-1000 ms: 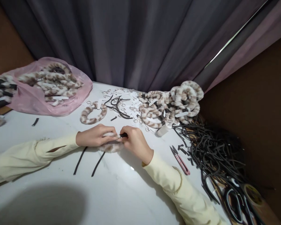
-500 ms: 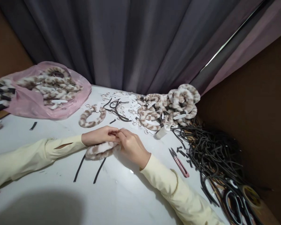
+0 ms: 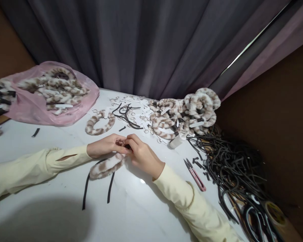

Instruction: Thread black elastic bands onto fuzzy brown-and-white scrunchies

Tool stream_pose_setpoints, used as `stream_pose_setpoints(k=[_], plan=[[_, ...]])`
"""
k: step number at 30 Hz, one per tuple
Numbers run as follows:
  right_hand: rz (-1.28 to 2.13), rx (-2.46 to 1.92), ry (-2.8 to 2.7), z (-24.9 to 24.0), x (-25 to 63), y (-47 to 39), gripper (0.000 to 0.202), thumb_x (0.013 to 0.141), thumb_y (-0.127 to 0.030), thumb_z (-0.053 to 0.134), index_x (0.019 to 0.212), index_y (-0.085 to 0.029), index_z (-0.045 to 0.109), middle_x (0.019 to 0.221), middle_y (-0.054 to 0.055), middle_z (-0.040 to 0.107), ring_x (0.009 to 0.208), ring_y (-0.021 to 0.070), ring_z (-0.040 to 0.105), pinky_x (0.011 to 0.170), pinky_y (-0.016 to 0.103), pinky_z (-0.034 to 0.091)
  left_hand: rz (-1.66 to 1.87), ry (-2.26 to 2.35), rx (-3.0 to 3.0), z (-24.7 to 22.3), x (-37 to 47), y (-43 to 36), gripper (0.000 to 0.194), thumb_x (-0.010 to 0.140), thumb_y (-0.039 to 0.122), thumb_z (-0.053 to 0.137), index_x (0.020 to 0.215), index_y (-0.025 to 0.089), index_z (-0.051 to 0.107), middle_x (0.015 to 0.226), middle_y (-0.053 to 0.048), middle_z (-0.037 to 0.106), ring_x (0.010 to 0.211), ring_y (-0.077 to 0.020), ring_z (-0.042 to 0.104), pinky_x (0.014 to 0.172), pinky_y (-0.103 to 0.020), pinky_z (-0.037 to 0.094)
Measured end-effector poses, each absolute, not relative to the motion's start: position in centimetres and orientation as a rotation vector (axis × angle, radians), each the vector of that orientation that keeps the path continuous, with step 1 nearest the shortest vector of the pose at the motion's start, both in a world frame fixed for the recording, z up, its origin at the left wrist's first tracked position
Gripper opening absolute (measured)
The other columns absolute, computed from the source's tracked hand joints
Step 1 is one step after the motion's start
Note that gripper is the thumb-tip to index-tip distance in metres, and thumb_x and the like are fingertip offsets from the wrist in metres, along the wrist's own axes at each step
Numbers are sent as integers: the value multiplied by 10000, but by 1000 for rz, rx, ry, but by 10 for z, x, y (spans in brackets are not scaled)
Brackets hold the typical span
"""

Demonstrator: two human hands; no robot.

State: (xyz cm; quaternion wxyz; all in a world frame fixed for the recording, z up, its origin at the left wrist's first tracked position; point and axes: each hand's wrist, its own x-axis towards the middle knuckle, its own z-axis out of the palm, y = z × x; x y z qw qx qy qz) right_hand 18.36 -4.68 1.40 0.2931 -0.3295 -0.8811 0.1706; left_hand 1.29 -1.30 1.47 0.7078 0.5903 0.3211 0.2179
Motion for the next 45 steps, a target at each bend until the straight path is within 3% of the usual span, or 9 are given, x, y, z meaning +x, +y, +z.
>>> stream_pose_setpoints(k=[6,12,23,29,32,35,37,40,45], plan=[[376,-973,-2490,18,183,-51,249,776,-28,393,977,-149,477,1033,112,495,828,170,555,684,289,490,356,752,1508,13,13,-9,246,713,336,614,752,93,607,652,8,555,600,-103,474,563,-215,345],[138,-1021,-2636,25,181,-55,158,756,-32,395,830,-149,472,956,98,506,629,134,484,533,262,409,304,876,1838,17,11,-10,319,714,417,570,623,111,564,556,32,488,551,-101,427,502,-202,312],[-170,-944,-2761,45,182,-58,230,804,-28,333,948,-108,494,932,107,520,647,151,486,513,274,391,314,789,1882,43,14,-11,212,652,317,598,606,114,560,547,36,500,544,-102,444,494,-189,333],[270,-1073,-2225,51,193,-56,295,847,-197,477,1130,-172,396,1142,133,463,777,151,549,616,282,485,534,885,1963,49,15,0,240,716,303,569,569,112,578,502,45,436,506,-83,391,483,-196,282],[673,-1286,-1789,52,190,-63,336,777,-383,592,999,-167,464,931,72,554,584,110,537,465,233,449,706,956,1897,58,16,5,270,743,335,575,591,112,597,494,46,439,492,-80,395,475,-198,281],[1190,-1428,-1613,51,178,-72,410,754,-513,571,934,-150,510,572,-33,524,375,65,395,349,193,314,859,937,1833,68,20,0,241,746,316,600,623,110,629,533,29,524,526,-86,461,517,-194,342],[1338,-1371,-1638,48,170,-74,354,788,-496,533,797,-142,531,450,-62,460,345,49,329,360,184,273,874,890,1767,75,23,-8,226,744,307,615,630,113,638,536,25,557,521,-84,484,515,-186,365],[1226,-1263,-1778,41,165,-66,386,853,-346,456,518,-155,451,410,-39,444,385,52,366,427,185,308,759,804,1560,82,23,-19,245,736,329,636,612,118,630,469,30,545,413,-59,432,418,-167,338],[960,-1285,-1917,19,168,-41,315,780,-122,432,469,-167,408,428,-28,453,455,77,427,483,191,349,576,726,1112,68,19,-26,225,735,292,656,632,93,644,571,-41,646,462,-64,549,481,-132,449]])
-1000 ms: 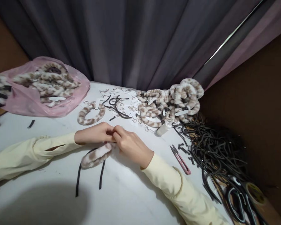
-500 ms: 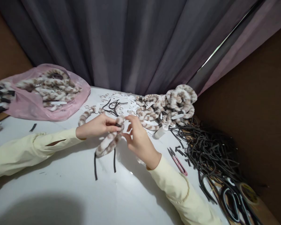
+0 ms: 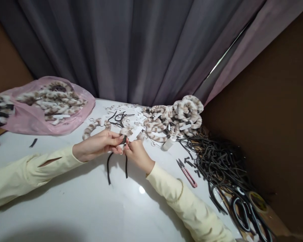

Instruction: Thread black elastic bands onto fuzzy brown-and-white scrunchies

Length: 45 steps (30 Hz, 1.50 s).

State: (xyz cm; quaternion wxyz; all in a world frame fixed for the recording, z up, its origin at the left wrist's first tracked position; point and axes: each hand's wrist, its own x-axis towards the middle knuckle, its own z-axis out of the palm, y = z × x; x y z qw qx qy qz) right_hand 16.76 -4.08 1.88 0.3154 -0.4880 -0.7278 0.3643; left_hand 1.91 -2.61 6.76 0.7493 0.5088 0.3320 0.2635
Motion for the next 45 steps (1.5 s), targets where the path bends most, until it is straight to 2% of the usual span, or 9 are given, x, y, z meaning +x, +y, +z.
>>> stream_pose_setpoints(k=[9,11,15,17,22,27,32,36,45], plan=[[1268,-1329,-1916,27,201,-49,152,754,-271,535,767,-127,583,726,40,650,639,138,593,598,245,468,605,791,983,5,22,-31,263,748,313,656,750,51,648,751,-134,696,737,-175,677,726,-223,537],[1086,-1519,-1886,44,227,-59,264,777,-373,521,768,-122,604,660,55,648,559,147,585,541,253,456,595,790,1003,3,23,-33,281,741,331,659,760,51,650,774,-143,699,759,-191,678,729,-242,543],[283,-2005,-1903,58,285,-70,481,784,-476,490,423,-159,520,376,43,516,410,138,483,497,262,359,611,822,992,4,22,-32,285,736,330,661,774,47,649,797,-160,702,777,-207,680,750,-264,548],[248,-2140,-1836,52,307,-68,512,760,-520,509,392,-163,515,369,45,515,425,146,495,519,265,353,631,841,972,5,21,-32,260,746,305,651,793,49,643,835,-164,701,809,-218,677,758,-269,549],[311,-2075,-1702,18,319,-48,422,595,-543,659,650,-127,617,629,68,635,581,185,555,534,256,362,680,886,917,9,21,-31,241,749,288,645,836,64,619,860,-163,702,873,-236,666,792,-275,541],[632,-1619,-1661,15,300,-45,372,757,-451,548,902,-113,601,891,89,648,778,191,582,662,272,428,685,922,912,12,23,-32,260,754,308,636,832,62,606,865,-174,701,871,-235,666,793,-272,540],[894,-1489,-1748,44,277,-72,318,812,-454,521,848,-145,586,696,29,616,612,138,560,582,242,433,655,975,923,12,25,-33,283,738,332,649,828,66,614,884,-176,699,845,-227,674,731,-233,551],[802,-1489,-1908,54,264,-86,333,764,-430,602,990,-189,560,818,33,651,633,143,575,533,222,418,661,964,972,10,26,-35,301,734,349,653,813,62,619,901,-178,693,843,-228,673,728,-247,552],[697,-1588,-1761,52,246,-91,319,709,-482,623,719,-163,615,565,0,579,449,97,446,412,205,307,657,952,1086,11,28,-40,354,701,396,674,815,66,615,862,-155,696,815,-240,677,767,-323,552]])
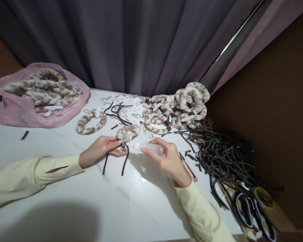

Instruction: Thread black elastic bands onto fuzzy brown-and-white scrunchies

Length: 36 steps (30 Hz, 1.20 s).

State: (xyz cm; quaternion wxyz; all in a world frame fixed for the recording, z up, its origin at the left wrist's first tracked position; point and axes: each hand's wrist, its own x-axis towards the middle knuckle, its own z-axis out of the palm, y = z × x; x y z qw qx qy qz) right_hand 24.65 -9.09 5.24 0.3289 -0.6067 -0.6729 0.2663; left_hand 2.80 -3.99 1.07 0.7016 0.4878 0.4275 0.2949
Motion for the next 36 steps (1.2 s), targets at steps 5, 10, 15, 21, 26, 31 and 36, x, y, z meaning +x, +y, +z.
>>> stream_pose_setpoints(k=[5,10,15,21,26,31,36], plan=[[763,-1610,-1755,46,233,-93,311,713,-470,623,717,-158,617,531,-11,559,440,92,433,413,206,299,669,951,1103,9,27,-39,354,705,388,672,840,65,617,839,-139,700,802,-237,680,760,-314,558],[765,-1627,-1740,40,231,-92,328,715,-485,618,716,-157,617,525,-14,561,448,94,446,423,202,318,675,942,1113,7,27,-39,348,694,386,681,811,61,633,850,-140,701,810,-243,679,772,-316,559],[760,-1640,-1710,39,230,-91,343,714,-495,612,717,-153,618,535,-4,567,457,104,455,420,206,319,676,937,1119,7,27,-39,342,695,385,678,798,61,640,848,-139,703,809,-241,679,769,-314,561],[767,-1652,-1676,38,229,-91,341,723,-494,603,706,-154,615,554,0,571,468,103,452,430,206,319,673,928,1141,6,27,-39,320,726,371,651,808,61,640,878,-144,699,822,-235,678,774,-305,558],[743,-1649,-1679,38,228,-92,347,733,-496,590,711,-151,617,558,-3,569,471,102,452,452,210,334,667,923,1144,5,26,-38,316,732,369,645,819,65,636,889,-145,697,829,-234,676,779,-308,556],[698,-1648,-1697,38,227,-92,345,738,-489,587,702,-148,621,582,1,582,501,106,467,483,213,349,664,923,1151,5,27,-37,339,723,384,649,814,57,631,904,-159,691,829,-244,675,777,-318,556],[703,-1656,-1689,37,226,-92,348,739,-488,586,703,-144,621,580,5,583,509,114,473,494,217,356,656,924,1158,6,27,-37,354,723,391,646,817,51,622,912,-163,688,832,-245,675,774,-309,556]])
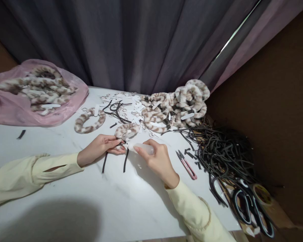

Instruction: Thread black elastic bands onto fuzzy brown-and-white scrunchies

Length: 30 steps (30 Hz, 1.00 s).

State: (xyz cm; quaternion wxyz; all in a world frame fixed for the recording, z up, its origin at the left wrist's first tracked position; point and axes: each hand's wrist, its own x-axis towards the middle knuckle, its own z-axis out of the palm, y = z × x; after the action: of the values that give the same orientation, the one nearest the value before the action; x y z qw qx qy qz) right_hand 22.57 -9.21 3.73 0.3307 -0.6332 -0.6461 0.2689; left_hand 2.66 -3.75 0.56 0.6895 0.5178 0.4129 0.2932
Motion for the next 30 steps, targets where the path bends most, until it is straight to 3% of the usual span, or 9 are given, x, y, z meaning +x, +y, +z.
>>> stream_pose_setpoints(k=[21,30], plan=[[684,-1702,-1664,35,221,-91,293,740,-424,594,702,-137,638,636,28,630,587,138,526,558,238,352,639,989,1210,5,28,-37,341,727,401,644,800,69,615,842,-126,694,794,-227,681,743,-291,563],[679,-1718,-1666,36,221,-92,305,740,-436,584,691,-138,630,596,17,603,543,120,474,540,234,335,640,999,1189,5,27,-38,354,711,407,659,809,71,608,836,-123,697,781,-221,684,730,-269,563]])
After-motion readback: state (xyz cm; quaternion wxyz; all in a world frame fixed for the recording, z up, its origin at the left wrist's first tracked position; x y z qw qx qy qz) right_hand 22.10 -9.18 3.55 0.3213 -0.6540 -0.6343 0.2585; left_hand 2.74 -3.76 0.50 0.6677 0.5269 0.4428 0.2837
